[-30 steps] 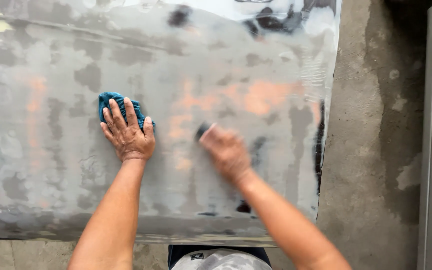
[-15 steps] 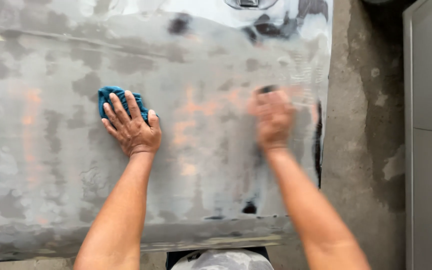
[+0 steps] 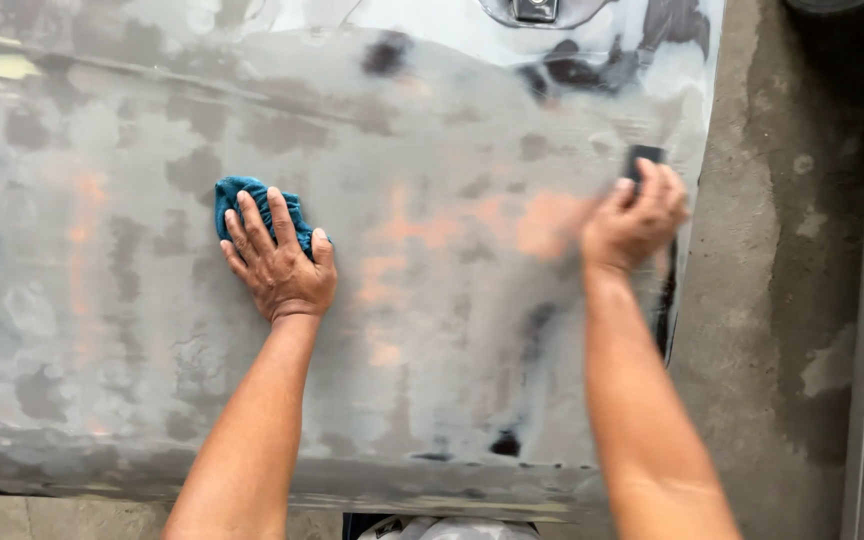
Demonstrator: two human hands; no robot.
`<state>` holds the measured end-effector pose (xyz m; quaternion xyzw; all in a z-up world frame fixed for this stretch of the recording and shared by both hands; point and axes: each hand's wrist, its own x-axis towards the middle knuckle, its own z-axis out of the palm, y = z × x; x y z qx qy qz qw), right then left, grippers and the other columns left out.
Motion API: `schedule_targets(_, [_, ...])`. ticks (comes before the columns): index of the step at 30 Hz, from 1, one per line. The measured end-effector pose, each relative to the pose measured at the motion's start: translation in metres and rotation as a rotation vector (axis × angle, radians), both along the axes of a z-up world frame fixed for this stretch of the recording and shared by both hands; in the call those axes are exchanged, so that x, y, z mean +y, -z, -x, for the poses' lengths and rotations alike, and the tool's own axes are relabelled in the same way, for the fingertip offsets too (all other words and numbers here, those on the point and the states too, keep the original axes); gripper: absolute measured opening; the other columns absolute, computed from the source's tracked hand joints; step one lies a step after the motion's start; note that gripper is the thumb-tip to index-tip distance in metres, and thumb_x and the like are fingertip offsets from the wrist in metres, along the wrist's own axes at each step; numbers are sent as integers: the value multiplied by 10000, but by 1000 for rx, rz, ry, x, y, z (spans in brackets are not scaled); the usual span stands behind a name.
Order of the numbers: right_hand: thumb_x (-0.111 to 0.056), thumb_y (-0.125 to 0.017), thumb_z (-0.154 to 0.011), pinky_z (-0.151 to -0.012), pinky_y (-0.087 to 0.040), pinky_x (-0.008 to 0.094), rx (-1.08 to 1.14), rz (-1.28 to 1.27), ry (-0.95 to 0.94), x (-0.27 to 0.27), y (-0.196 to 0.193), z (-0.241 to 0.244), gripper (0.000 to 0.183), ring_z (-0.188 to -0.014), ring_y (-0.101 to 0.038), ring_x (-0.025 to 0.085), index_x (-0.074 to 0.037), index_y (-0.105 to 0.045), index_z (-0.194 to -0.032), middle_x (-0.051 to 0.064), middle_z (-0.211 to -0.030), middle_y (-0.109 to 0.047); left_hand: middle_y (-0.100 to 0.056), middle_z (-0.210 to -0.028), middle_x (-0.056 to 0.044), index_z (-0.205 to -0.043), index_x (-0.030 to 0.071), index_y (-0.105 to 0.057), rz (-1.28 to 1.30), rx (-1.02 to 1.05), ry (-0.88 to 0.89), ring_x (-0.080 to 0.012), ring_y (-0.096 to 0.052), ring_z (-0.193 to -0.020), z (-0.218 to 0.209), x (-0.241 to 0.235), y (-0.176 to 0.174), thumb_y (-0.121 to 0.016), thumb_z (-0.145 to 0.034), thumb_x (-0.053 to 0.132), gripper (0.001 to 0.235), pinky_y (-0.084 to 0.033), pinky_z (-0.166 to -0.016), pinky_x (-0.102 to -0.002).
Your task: The person scrubs a large, flat, metallic surface using a black sanding block and a blue cloth. They repeatedly wipe the surface to remove residue and occasionally rinse the cloth in a green bucket of water.
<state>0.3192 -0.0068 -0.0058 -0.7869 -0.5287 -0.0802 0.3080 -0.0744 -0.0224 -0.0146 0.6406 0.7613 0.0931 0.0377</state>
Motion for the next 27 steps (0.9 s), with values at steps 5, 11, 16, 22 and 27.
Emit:
schedule_targets(5, [-144,-585,-971,-1108,-446,449,-249,44,-695,-18,1,152,299,-1283,-571,289,-125,-683,-1253,96,-1325,-633,-203,-1720,-180,-1665,152,-321,-11,-13,1,-427,-184,-1569,1,2,-1,-536,-959,466,802,-136,-1240,-642])
schedule_targets(11, [-92,-560,-955,-991,-486,411,-143,193,-1003,-43,-17,87,412,-1256,-603,231,-160,-671,-1346,67,-1372,-656,-216,-1721,-181,-1665,151,-328,-25,-20,1,-426,-189,-1578,-3,3,-2,-537,-974,473,790,-146,-1249,-639])
schedule_targets(16, [-179,-634,-1105,-1109,-412,421,-214,152,-288,-22,-5,-28,237,-1284,-555,274,-91,-678,-1320,123,-1345,-641,-224,-1713,-179,-1658,158,-340,-16,-12,-18,-419,-193,-1569,-4,1,-3,-542,-951,466,798,-148,-1243,-633])
schedule_targets(22, [-94,-627,-1054,-1136,-417,451,128,29,-189,18,-17,87,232,-1311,-509,326,-41,-687,-1272,155,-1354,-607,-220,-1713,-175,-1660,156,-348,-16,-16,-16,-417,-197,-1568,-1,-1,-4,-546,-949,462,799,-148,-1245,-630])
schedule_targets(27, [-156,-611,-931,-926,-474,440,-96,324,-1262,-24,-20,180,413,-1134,-579,266,-165,-643,-1342,91,-1394,-646,-222,-1709,-174,-1654,161,-350,-22,-31,-12,-416,-201,-1566,-2,4,-6,-549,-940,475,805,-148,-1244,-631])
